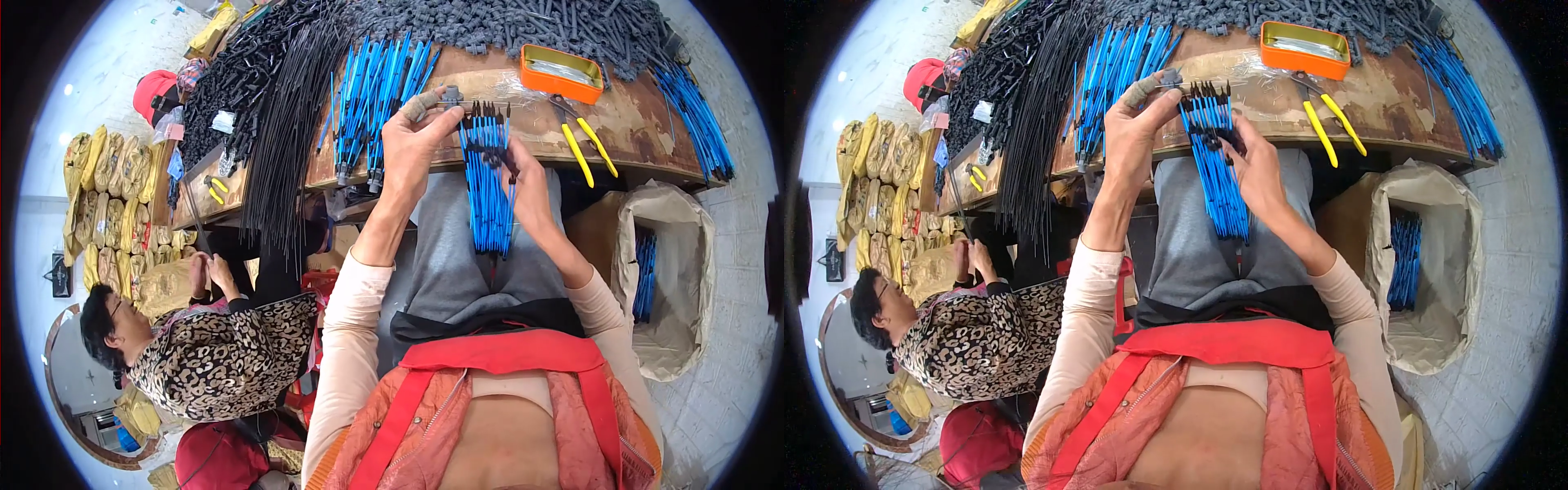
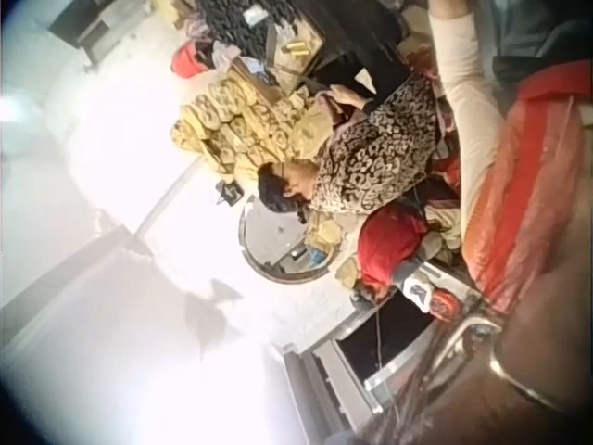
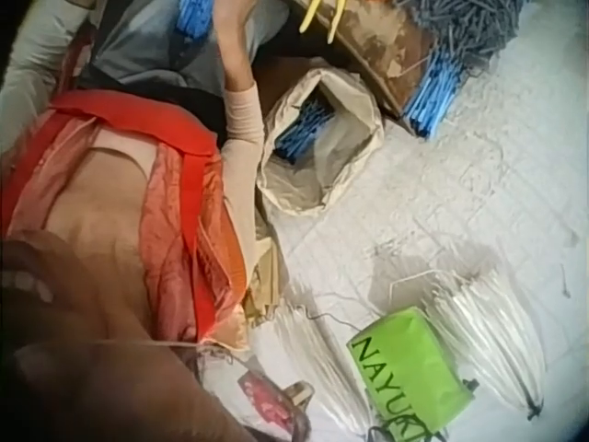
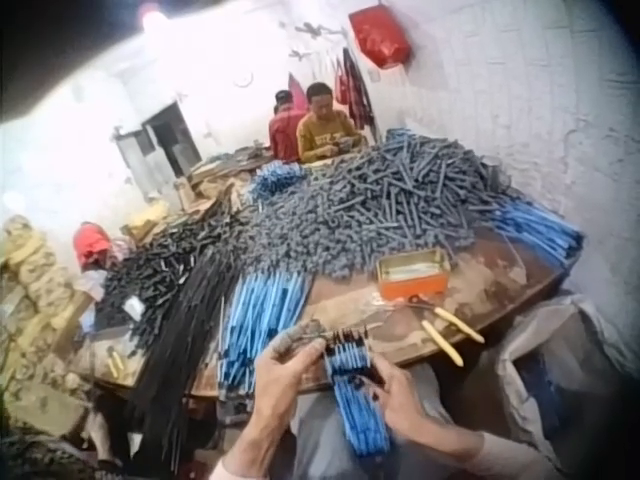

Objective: Assembling blue and black wire bundles into circular plastic connectors using pliers.

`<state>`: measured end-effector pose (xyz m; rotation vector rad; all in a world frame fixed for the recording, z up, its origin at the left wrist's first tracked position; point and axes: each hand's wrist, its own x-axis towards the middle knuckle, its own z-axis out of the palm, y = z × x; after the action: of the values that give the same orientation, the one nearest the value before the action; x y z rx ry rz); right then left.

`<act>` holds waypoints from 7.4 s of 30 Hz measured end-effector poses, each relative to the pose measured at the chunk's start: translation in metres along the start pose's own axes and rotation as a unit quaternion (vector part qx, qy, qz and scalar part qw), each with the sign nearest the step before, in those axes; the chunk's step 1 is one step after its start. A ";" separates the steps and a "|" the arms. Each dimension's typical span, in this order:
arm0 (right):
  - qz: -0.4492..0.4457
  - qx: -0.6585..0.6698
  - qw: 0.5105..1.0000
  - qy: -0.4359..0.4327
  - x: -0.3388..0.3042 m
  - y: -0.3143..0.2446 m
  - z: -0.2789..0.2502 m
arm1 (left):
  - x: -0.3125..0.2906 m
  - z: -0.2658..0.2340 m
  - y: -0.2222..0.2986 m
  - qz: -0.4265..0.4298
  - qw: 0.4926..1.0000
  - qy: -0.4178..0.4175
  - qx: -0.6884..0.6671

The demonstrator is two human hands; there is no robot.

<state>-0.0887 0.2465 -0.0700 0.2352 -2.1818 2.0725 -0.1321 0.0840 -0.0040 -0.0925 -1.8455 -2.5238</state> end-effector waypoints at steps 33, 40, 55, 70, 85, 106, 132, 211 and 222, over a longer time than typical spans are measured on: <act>-0.031 -0.063 0.994 -0.089 0.040 0.001 -0.005 | 0.014 -0.013 0.000 -0.002 0.998 -0.014 0.064; -0.026 -0.070 0.992 -0.098 0.043 0.002 -0.006 | 0.023 -0.017 -0.007 -0.036 0.999 -0.032 -0.014; -0.017 -0.036 0.977 -0.210 0.057 -0.008 -0.015 | 0.025 -0.022 0.009 -0.012 0.992 -0.093 0.079; 0.015 0.013 0.970 -0.243 0.060 -0.027 -0.007 | 0.029 -0.043 0.018 -0.057 0.981 -0.173 -0.059; 0.023 0.045 0.958 -0.283 0.056 -0.022 -0.013 | 0.026 -0.041 0.030 -0.081 0.971 -0.214 -0.065; 0.008 0.062 0.949 -0.310 0.040 -0.055 -0.006 | 0.015 -0.056 0.034 -0.115 0.940 -0.287 -0.148; 0.051 0.037 0.954 -0.293 0.029 -0.021 -0.007 | -0.009 -0.047 0.002 -0.156 0.987 -0.017 0.039; 0.058 0.019 0.954 -0.293 0.000 -0.025 0.007 | -0.060 -0.039 0.017 -0.022 0.978 -0.042 0.201; 0.062 -0.006 0.958 -0.280 -0.015 -0.051 0.009 | -0.079 -0.025 0.034 -0.010 0.977 0.019 0.214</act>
<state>-0.0639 0.2353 -0.0232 0.7935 -2.5646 2.2675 -0.0524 0.0474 0.0166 -0.0192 -2.3293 -2.0592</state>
